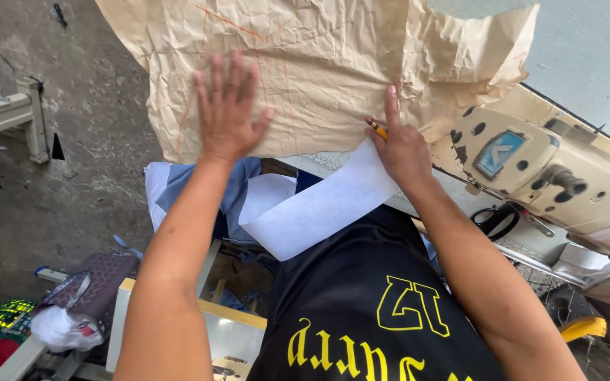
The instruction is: A person marks a small paper label with a pencil and then cuts it out using scissors at a sewing workstation.
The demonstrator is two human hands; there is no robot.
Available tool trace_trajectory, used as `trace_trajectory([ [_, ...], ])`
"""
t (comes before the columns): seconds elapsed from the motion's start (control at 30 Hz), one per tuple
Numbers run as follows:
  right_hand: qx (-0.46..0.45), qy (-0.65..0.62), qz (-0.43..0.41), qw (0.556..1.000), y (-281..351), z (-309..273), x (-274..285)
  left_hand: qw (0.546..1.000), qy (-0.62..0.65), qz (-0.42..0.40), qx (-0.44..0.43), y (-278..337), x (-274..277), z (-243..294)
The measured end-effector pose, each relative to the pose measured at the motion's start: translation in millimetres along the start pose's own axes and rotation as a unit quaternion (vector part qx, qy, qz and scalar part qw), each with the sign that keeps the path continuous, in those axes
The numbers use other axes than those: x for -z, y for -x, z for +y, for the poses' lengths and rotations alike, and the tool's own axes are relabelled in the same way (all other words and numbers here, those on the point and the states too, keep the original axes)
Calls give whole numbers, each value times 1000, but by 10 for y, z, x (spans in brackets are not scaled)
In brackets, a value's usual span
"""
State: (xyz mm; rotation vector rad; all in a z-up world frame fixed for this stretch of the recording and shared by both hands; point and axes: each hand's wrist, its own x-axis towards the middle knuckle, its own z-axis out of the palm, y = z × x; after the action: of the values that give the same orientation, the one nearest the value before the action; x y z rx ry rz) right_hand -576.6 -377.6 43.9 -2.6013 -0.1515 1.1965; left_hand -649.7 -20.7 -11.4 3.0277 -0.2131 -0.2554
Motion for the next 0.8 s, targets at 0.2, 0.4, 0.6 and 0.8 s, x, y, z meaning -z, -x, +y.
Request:
trace_trajectory([
  [0.2, -33, 6, -12, 999, 0, 21, -13, 996, 12, -57, 66, 148, 263, -275],
  [0.4, 6, 14, 32, 999, -34, 134, -123, 998, 16, -20, 57, 135, 303, -269],
  [0.6, 20, 10, 44, 999, 2, 104, -88, 998, -2, -13, 54, 146, 257, -286],
  [0.8, 61, -1, 73, 995, -19, 134, -71, 997, 25, 48, 49, 126, 251, -271],
])
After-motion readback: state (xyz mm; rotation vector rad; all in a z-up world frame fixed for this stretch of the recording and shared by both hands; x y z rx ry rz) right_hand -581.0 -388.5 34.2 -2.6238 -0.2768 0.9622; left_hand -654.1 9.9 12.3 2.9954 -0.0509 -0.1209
